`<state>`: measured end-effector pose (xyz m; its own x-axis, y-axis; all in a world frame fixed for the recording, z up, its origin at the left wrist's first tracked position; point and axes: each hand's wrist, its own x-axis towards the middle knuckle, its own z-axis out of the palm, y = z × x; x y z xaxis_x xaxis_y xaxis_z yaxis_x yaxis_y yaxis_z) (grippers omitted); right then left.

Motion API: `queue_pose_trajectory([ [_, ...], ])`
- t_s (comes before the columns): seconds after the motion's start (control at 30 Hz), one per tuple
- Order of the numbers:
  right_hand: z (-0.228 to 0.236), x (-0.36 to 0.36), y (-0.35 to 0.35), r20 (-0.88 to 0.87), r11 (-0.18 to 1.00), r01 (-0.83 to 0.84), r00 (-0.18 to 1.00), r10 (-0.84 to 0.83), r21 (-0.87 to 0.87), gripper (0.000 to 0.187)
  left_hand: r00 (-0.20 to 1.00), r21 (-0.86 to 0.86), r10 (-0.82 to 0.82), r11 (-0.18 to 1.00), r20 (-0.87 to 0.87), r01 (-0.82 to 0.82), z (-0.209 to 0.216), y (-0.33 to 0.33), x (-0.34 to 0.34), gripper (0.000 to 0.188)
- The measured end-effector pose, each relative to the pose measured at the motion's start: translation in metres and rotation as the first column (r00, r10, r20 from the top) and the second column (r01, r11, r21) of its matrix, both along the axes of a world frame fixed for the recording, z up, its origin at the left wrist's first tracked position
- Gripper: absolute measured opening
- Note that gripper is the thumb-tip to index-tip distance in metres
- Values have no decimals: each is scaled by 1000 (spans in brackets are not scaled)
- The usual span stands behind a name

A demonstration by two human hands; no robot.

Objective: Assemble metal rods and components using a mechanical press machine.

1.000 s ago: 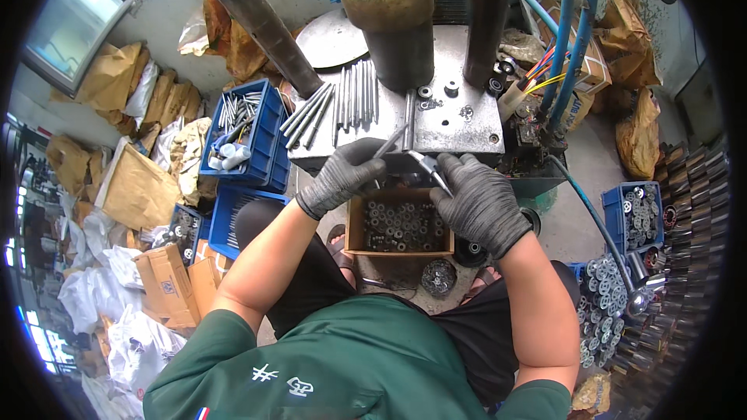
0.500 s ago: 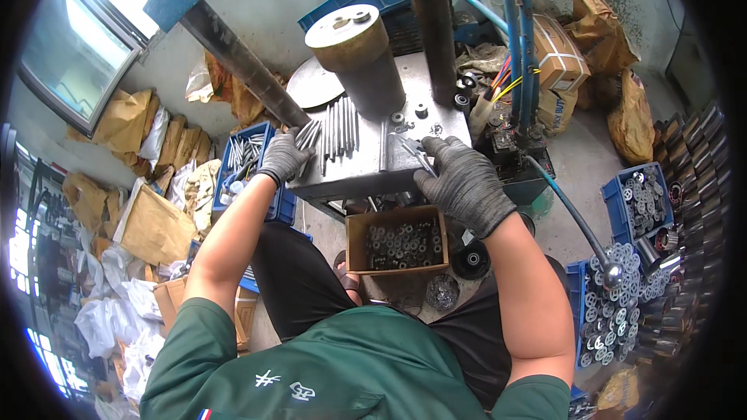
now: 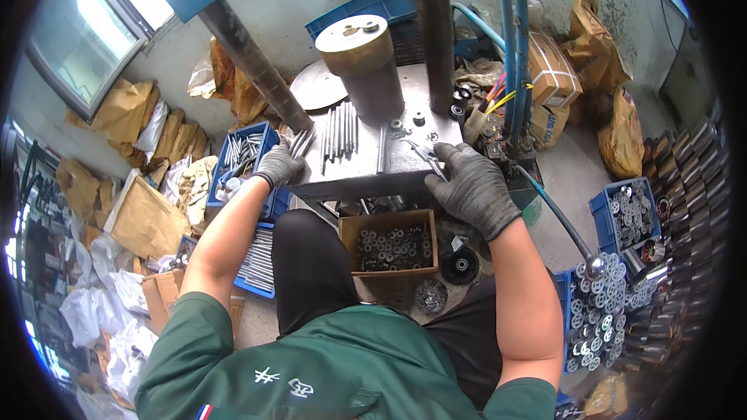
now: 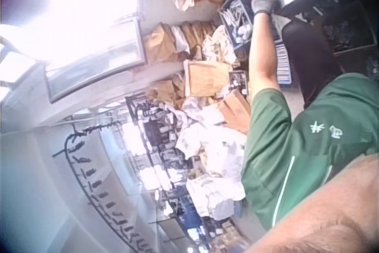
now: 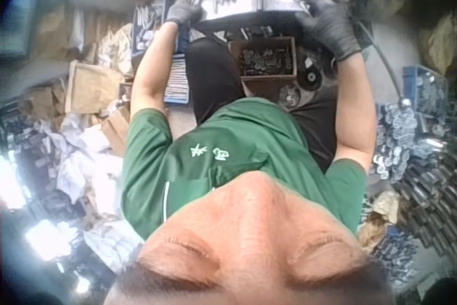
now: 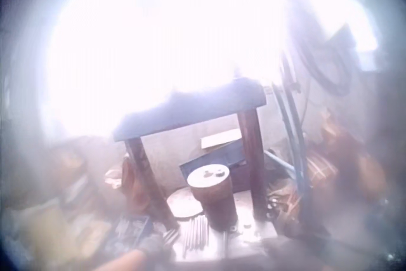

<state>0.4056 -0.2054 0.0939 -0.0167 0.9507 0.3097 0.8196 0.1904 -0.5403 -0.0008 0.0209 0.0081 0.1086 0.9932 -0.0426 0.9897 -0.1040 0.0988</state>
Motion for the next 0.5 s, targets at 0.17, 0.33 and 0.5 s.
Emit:
queue_pose_trajectory([
  [0.17, 10, -4, -9, -41, 997, -62, 997, 61, -37, 48, 991, -58, 76, 996, 113, -69, -37, 9, -46, 58],
  [0.33, -3, 27, -21, -229, 1000, -5, 973, 8, 16, 50, 663, -417, 300, 909, 686, 20, -38, -21, -76, 29],
  [0.5, 11, 27, -31, -352, 998, -62, 934, 57, -3, 50, -85, -550, 577, 807, 813, 217, -109, -78, -152, 25],
])
